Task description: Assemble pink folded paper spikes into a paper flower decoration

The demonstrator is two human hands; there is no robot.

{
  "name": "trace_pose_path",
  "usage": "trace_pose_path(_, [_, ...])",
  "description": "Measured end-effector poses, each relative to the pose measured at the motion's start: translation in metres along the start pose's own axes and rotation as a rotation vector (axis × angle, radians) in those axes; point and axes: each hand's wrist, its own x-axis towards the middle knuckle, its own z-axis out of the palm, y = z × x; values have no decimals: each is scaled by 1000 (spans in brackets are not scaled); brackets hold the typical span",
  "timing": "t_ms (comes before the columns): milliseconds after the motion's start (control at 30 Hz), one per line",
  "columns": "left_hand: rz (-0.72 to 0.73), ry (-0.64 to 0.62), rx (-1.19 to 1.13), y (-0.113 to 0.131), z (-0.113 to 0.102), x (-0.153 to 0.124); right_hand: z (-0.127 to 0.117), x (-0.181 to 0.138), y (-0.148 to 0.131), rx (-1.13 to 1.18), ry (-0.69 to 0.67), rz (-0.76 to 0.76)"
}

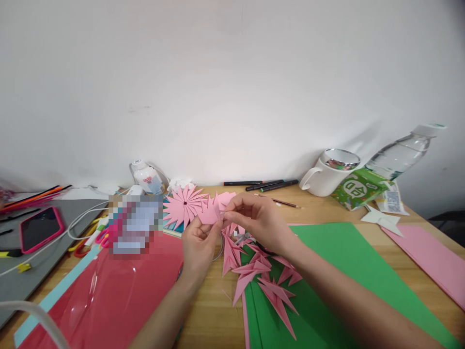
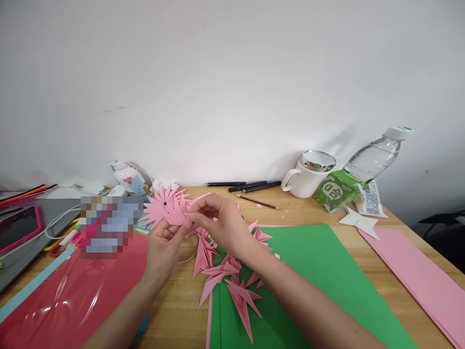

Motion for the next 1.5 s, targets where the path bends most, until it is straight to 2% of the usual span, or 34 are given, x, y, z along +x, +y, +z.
trace_pose_path(100, [-21, -53, -27, 2, 2, -2, 1, 0, 4, -209, 59, -53])
trace_pose_path(167, [-44, -71, -38, 3, 3, -3, 1, 0, 5, -262, 72, -76])
trace_pose_path(367, [-64, -30, -29, 1, 3, -2, 6, -3, 1, -72, 24, -76])
trace_pose_path(500, [-30, -7, 22, 0, 1, -1, 11, -5, -1, -89, 63, -7])
trace_pose_path(667, [-5, 3, 38, 4, 5, -2, 11, -4, 1, -20, 46, 62])
trace_pose_path(900, [23, -7, 4, 6, 7, -4, 8, -4, 0, 22, -11, 61])
trace_pose_path(1000, [11, -28, 29, 6, 5, -5, 6, -4, -2, -56, -34, 22])
trace_pose_path(1167, [-17, -31, 111, 6, 5, -7, 2, -4, -6, -339, 23, -95])
trace_pose_path(1500, [-36, -75, 100, 8, 6, -8, 5, -6, -5, -499, 64, -72])
